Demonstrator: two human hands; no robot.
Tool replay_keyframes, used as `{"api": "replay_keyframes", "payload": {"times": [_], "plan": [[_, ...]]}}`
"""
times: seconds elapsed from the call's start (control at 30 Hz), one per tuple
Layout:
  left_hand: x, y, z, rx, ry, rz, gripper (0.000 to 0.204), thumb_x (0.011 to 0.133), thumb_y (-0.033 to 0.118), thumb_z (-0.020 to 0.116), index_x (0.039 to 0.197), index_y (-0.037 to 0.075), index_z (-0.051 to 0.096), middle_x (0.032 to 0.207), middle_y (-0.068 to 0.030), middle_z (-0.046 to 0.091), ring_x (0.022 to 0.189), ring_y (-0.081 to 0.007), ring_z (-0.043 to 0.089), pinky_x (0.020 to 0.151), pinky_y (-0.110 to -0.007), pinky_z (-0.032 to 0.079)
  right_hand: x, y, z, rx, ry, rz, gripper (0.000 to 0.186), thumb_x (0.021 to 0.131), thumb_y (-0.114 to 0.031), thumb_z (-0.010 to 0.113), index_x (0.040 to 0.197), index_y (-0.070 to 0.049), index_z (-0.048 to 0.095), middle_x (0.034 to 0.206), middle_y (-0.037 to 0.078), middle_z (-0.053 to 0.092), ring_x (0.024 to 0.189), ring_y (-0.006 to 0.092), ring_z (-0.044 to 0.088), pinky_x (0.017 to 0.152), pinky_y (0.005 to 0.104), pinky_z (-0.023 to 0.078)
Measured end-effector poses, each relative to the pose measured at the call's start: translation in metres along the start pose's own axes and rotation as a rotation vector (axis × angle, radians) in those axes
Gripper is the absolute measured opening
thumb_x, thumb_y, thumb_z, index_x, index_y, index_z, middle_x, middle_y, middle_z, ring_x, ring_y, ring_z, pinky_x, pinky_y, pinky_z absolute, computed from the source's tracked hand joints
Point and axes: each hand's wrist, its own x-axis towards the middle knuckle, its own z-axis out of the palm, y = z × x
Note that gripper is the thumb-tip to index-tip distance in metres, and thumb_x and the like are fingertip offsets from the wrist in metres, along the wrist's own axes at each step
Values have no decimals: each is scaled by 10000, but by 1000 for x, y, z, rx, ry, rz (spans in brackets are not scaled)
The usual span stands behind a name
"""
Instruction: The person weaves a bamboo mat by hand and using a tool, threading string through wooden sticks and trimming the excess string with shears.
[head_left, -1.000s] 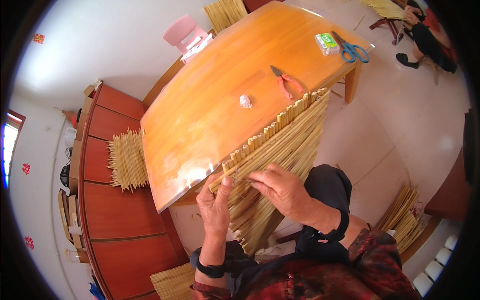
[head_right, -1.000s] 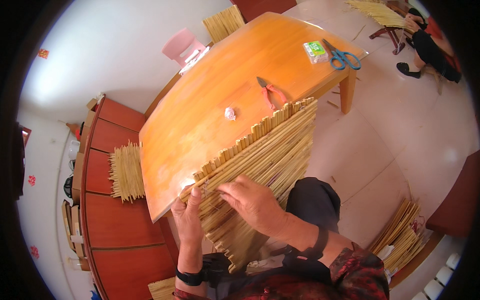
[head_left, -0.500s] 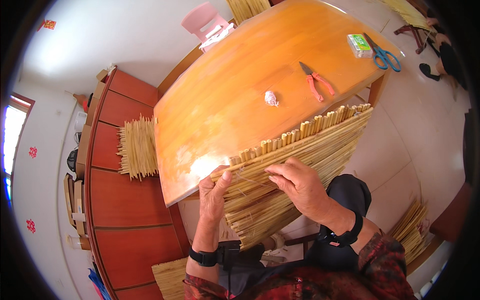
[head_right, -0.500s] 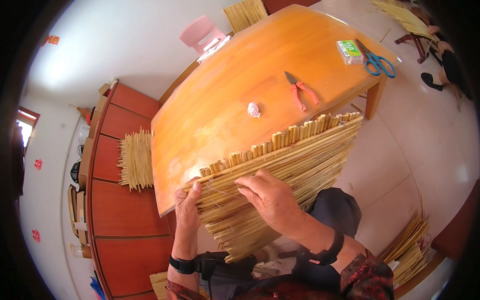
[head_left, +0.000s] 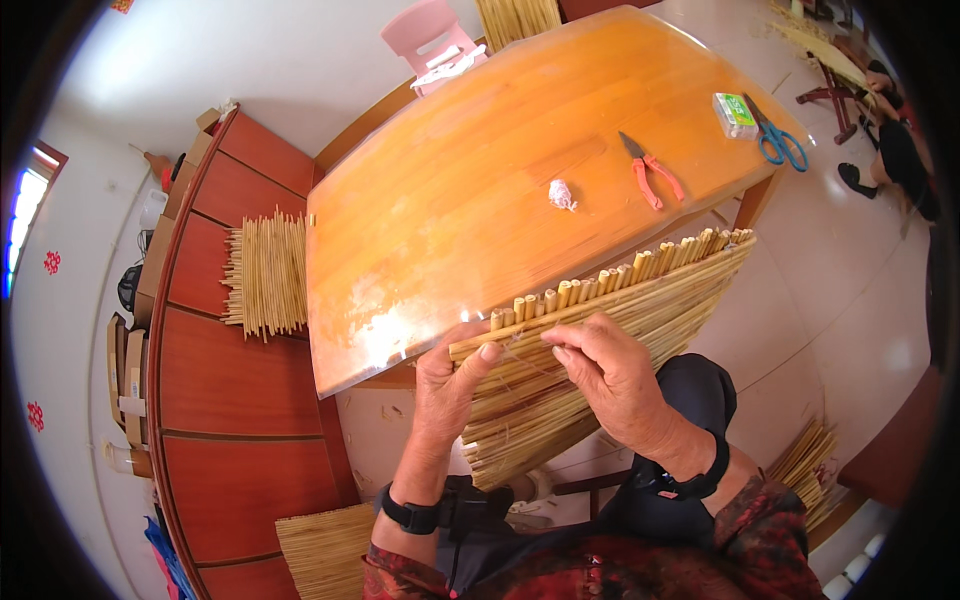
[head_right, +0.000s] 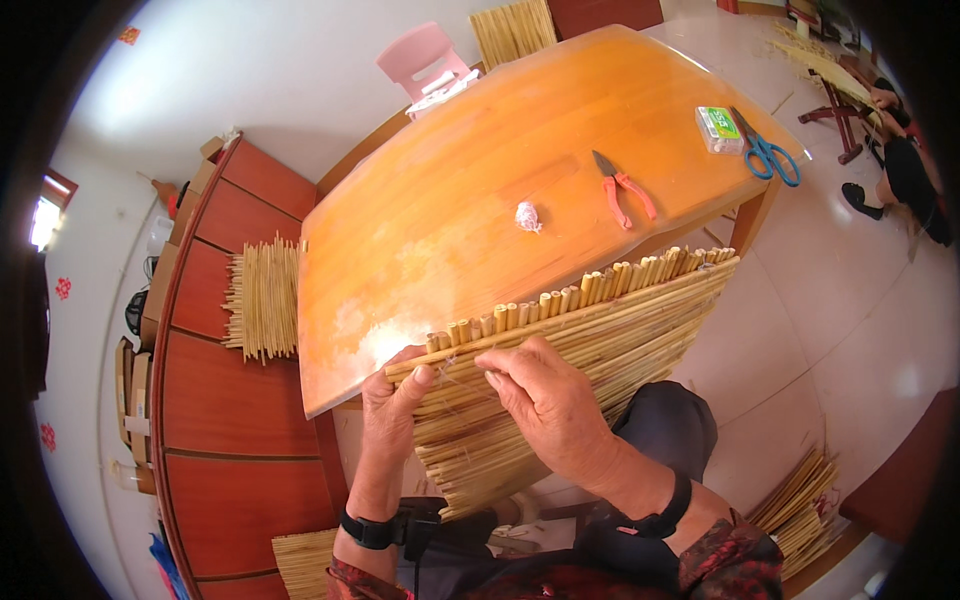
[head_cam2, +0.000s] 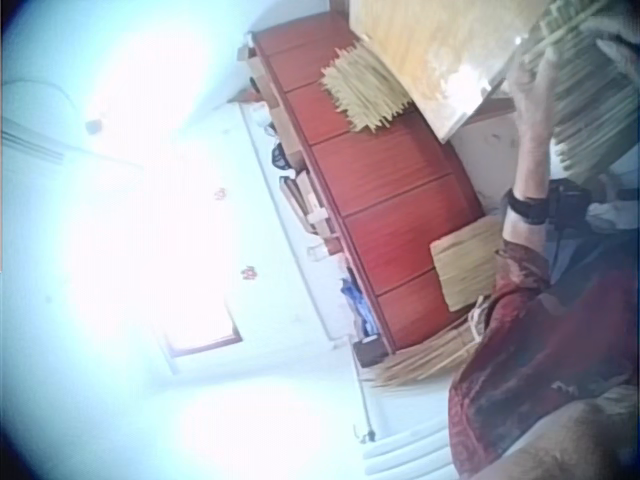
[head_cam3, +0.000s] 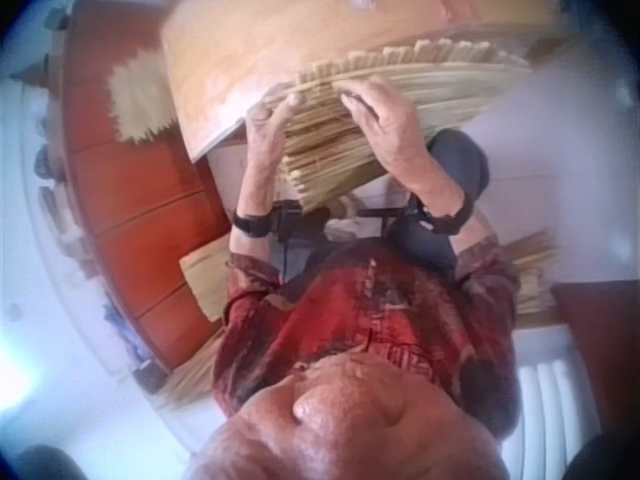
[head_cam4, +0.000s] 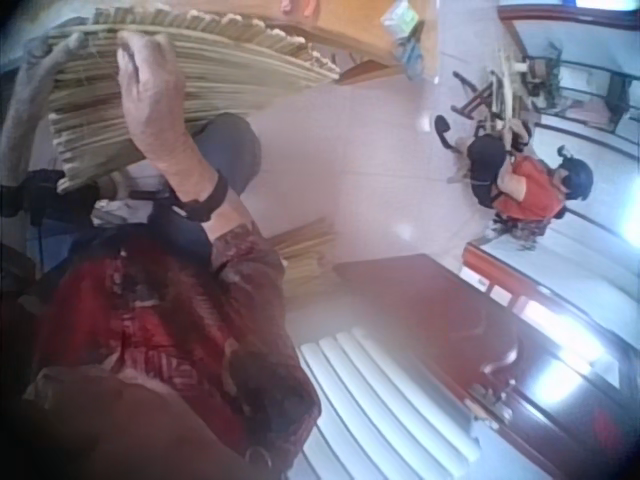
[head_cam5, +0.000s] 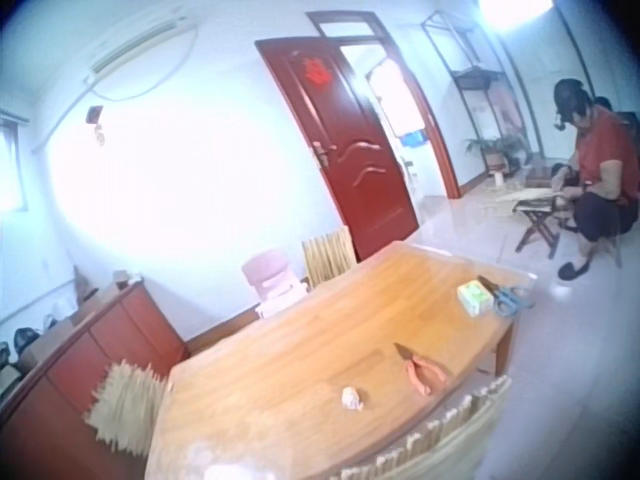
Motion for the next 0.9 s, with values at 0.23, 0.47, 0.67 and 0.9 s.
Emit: {"api": "replay_keyframes", "payload": {"times": [0.23, 0.47, 0.67, 0.9], "plan": [[-8, 5, 6, 24, -41, 78, 269, 845, 189, 639, 1029, -6, 618, 860, 8, 608, 786, -56, 520, 710, -196, 423, -5, -4, 5, -280, 26, -203, 349, 734, 64, 588, 1071, -26, 595, 731, 77, 446, 616, 206, 514, 555, 290, 446], [-11, 2, 3, 11, -30, 94, 239, 851, 166, 628, 1016, -8, 620, 849, 8, 605, 775, -52, 517, 701, -191, 421, -13, -3, 6, -604, -44, -445, 445, 683, 25, 585, 1126, -24, 575, 682, 50, 385, 571, 188, 477, 485, 289, 435], [-14, 0, 0, -8, 11, 59, 233, 846, 168, 635, 995, -11, 624, 864, -5, 619, 788, -60, 539, 717, -201, 438, -12, -6, -3, -536, -34, -292, 337, 716, 27, 612, 1043, -54, 590, 698, 56, 418, 605, 201, 508, 519, 297, 442], [-17, 0, 2, -11, 3, 47, 265, 847, 178, 634, 1025, -18, 618, 881, -14, 623, 809, -71, 539, 743, -211, 437, -23, -6, -9, -217, -80, -4, 224, 803, 23, 538, 1025, -10, 545, 844, 114, 535, 719, 221, 574, 589, 283, 472]]}}
